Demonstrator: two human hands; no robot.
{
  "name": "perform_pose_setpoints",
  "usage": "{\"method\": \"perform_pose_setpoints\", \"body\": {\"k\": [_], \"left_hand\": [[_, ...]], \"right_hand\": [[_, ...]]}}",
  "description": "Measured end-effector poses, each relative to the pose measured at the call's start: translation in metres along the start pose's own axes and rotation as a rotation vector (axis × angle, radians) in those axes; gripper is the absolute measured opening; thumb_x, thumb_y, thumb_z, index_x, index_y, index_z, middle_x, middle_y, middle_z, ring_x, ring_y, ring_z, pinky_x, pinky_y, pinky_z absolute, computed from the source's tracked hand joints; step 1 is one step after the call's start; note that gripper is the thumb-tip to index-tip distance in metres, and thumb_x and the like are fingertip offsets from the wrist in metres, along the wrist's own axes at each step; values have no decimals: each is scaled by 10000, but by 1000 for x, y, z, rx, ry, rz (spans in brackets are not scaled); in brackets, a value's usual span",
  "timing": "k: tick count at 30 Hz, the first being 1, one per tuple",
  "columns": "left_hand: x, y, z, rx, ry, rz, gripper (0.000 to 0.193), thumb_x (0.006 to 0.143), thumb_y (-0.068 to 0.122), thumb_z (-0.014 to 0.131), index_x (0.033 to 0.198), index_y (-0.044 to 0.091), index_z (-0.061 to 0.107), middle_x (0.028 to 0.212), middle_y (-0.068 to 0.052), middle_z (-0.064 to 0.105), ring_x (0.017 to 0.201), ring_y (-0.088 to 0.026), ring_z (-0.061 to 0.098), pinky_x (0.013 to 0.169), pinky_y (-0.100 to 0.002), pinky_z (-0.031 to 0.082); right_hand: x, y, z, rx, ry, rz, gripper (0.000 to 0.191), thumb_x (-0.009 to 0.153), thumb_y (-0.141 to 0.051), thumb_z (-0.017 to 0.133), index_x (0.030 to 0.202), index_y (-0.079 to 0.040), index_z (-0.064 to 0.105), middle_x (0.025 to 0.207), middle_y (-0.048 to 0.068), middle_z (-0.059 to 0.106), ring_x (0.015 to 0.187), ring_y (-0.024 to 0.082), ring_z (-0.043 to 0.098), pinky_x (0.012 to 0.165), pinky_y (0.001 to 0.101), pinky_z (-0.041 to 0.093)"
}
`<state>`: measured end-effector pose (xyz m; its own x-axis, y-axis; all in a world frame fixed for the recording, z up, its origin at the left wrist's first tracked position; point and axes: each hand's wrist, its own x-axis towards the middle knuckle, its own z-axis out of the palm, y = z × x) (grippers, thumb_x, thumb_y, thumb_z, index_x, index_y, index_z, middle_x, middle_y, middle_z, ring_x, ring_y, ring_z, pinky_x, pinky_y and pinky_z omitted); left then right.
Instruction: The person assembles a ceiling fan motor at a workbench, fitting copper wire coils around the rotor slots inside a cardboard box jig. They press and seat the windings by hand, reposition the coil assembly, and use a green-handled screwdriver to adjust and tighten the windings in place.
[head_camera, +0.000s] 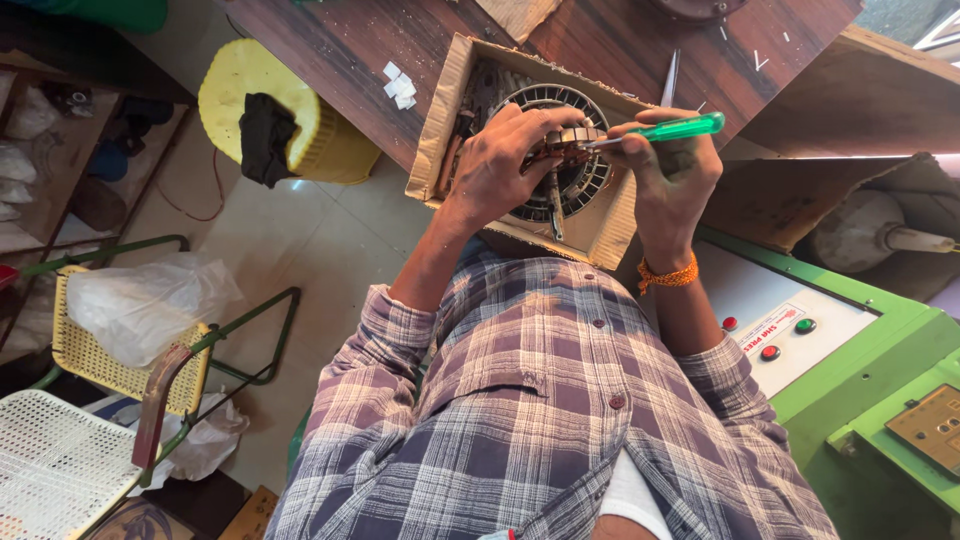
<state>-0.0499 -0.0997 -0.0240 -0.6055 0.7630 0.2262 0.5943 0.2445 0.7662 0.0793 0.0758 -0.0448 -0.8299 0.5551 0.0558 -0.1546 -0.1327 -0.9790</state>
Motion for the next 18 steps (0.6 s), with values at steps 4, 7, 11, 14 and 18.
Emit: {"method": "perform_pose_setpoints", "body": {"k": [4,7,11,14,18], "left_hand": [[0,2,0,-51,-25,-98,543,873,116,804,1376,195,613,1010,21,714,919,-221,623,857,-364,530],[1,1,4,-15,4,-52,475,863,120,815,1303,199,656,1021,-1,707,923,-227,618,869,-372,518],[5,-6,11,-11,33,-51,354,860,114,812,1194,178,715,986,-1,715,897,-229,612,853,-377,510],[5,-10,12,-43,46,-74,293,852,103,804,1133,167,750,961,0,711,901,-236,613,855,-379,512],[3,-10,13,-83,61,-59,272,868,109,796,1128,173,752,993,14,729,929,-230,619,880,-374,519]], "right_hand": [[1,-9,8,-44,11,30,247,1073,-61,696,1249,51,562,1108,170,737,1044,219,758,933,347,660],[-4,-15,16,-69,25,26,223,1072,-70,707,1212,48,579,1092,164,741,1029,210,764,943,332,658],[-16,-16,31,-218,61,-71,191,1071,-74,723,1161,46,605,1064,139,723,996,191,754,895,309,643],[-20,-18,36,-321,57,-103,175,1064,-58,729,1138,44,608,1054,129,727,992,185,745,890,299,628],[-16,-26,28,-424,1,-135,159,1049,7,750,1134,53,624,1049,149,724,946,184,721,835,286,594]]}}
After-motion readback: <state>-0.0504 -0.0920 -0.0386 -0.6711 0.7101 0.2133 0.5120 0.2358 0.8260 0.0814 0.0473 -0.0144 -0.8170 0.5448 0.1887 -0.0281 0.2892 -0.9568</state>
